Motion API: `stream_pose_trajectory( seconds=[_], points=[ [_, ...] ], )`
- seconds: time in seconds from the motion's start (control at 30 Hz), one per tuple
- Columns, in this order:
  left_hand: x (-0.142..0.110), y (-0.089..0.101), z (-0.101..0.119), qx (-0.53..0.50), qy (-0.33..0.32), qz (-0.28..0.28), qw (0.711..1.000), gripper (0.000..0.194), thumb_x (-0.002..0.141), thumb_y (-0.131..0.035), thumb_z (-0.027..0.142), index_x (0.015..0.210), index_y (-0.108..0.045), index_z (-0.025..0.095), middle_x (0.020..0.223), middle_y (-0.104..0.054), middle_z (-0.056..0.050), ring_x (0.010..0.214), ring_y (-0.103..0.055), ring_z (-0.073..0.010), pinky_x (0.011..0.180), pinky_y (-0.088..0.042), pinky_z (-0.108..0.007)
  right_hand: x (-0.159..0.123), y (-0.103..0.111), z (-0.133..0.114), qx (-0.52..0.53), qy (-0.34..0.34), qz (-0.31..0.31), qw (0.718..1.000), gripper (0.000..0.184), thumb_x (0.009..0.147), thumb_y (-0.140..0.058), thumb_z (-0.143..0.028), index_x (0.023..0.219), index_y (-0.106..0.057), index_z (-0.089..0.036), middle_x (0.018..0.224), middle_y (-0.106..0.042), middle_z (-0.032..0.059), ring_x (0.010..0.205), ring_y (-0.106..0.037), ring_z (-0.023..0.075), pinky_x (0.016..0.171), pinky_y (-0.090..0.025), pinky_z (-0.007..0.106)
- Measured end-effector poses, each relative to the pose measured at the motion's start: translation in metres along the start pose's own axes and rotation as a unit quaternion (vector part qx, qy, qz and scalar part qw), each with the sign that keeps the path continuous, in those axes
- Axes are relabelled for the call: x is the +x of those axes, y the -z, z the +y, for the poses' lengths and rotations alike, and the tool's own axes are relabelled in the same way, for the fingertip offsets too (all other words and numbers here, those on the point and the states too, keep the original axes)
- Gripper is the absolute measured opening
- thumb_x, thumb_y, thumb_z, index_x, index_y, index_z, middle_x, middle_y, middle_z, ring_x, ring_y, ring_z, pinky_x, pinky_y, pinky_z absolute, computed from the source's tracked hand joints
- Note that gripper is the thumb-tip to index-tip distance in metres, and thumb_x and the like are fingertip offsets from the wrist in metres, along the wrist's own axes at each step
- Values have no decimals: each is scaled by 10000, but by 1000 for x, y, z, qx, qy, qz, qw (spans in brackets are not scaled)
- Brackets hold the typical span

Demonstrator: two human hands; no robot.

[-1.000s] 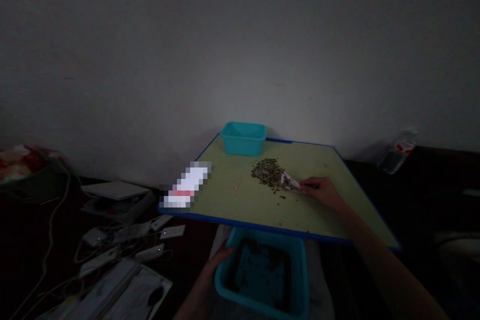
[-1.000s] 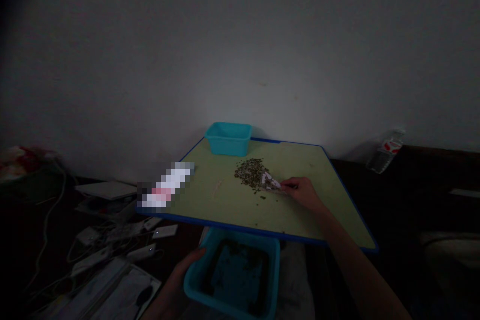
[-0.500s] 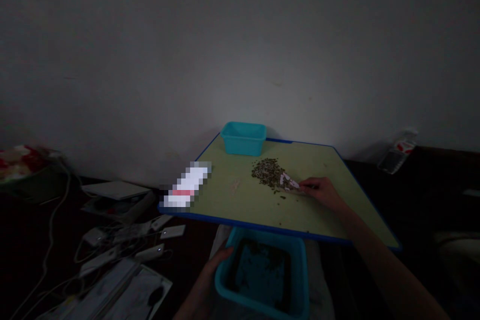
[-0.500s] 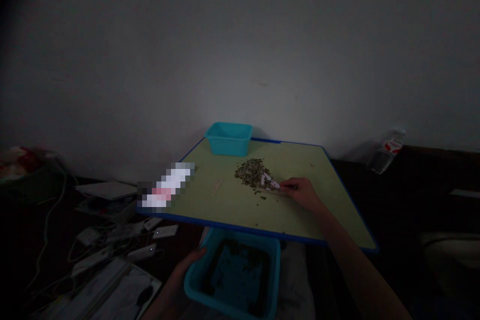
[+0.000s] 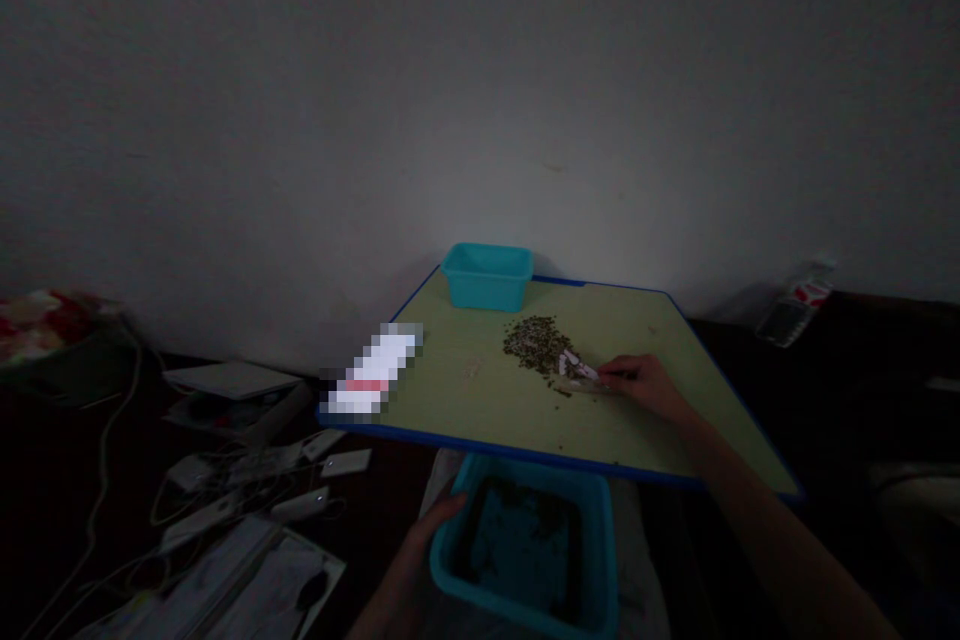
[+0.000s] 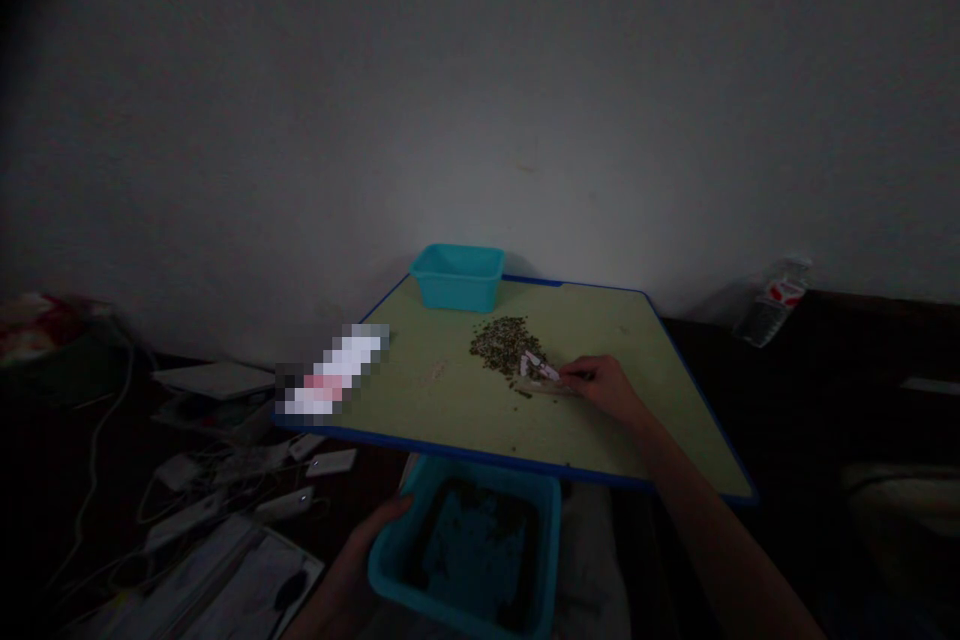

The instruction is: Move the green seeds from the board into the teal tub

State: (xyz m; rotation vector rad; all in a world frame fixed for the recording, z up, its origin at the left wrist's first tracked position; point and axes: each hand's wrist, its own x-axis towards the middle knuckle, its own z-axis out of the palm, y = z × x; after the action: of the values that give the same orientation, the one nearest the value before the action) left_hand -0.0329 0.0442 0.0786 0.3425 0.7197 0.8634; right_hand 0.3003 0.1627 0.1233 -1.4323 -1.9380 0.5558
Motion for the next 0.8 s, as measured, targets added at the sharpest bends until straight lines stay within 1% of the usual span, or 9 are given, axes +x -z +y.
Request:
stream_pose_trajectory(
  seconds=[0.1,0.2,0.27,0.37,0.5,0.57,0.73,0.8],
  points=[
    [-2,-6,1,-2,10,27,1000,517,758,-530,315,1205,-483,61,859,-732,-159,873,-642,-358,812,-445,-489,1,-1,0,-10,3,2,1000,225,723,-565,-310,863,-701,-198,798,-690,28,683,-602,166,615,-432,259],
    [-4,-10,3,-21,27,22,999,526,738,-550,311,1206,-485,80,935,-716,-160,941,-614,-364,823,-444,-484,1,-2,3,-12,1,13,1000,219,721,-563,-311,849,-701,-201,815,-692,32,703,-610,174,637,-447,271],
    [-5,-12,3,-23,18,26,999,523,731,-556,298,1205,-487,88,953,-711,-157,959,-606,-362,823,-446,-478,1,-3,5,-10,-3,21,1000,218,720,-562,-315,841,-702,-200,818,-692,34,711,-615,178,648,-454,276],
    [-5,-17,3,-22,-9,48,999,531,722,-558,282,1212,-480,94,954,-711,-152,958,-606,-365,813,-451,-480,1,-2,6,-13,-7,25,1000,219,718,-559,-317,838,-703,-203,815,-694,32,718,-619,184,658,-459,285],
    [-6,-20,3,-17,8,66,998,550,710,-568,301,1209,-487,85,937,-714,-159,939,-610,-381,791,-456,-493,1,-1,6,-23,-23,32,999,232,711,-558,-316,844,-704,-194,797,-696,39,691,-618,185,628,-460,282],
    [-5,-17,3,-11,14,62,998,539,721,-559,313,1205,-491,86,939,-714,-158,918,-620,-377,787,-458,-495,1,0,6,-27,-27,36,999,231,709,-560,-314,840,-704,-191,791,-696,41,685,-618,185,621,-458,280],
    [-3,-6,3,-9,10,15,1000,520,739,-556,293,1211,-483,89,954,-712,-154,924,-623,-356,821,-449,-483,1,-2,7,-30,-12,44,999,234,725,-557,-330,853,-700,-197,811,-692,40,712,-619,184,644,-462,282],
    [-3,-5,3,-16,8,22,1000,533,731,-566,296,1218,-478,99,983,-703,-156,940,-616,-359,829,-446,-489,2,-4,7,-32,-9,46,998,233,728,-557,-338,853,-700,-202,819,-692,39,718,-620,184,650,-466,283]
  ],
)
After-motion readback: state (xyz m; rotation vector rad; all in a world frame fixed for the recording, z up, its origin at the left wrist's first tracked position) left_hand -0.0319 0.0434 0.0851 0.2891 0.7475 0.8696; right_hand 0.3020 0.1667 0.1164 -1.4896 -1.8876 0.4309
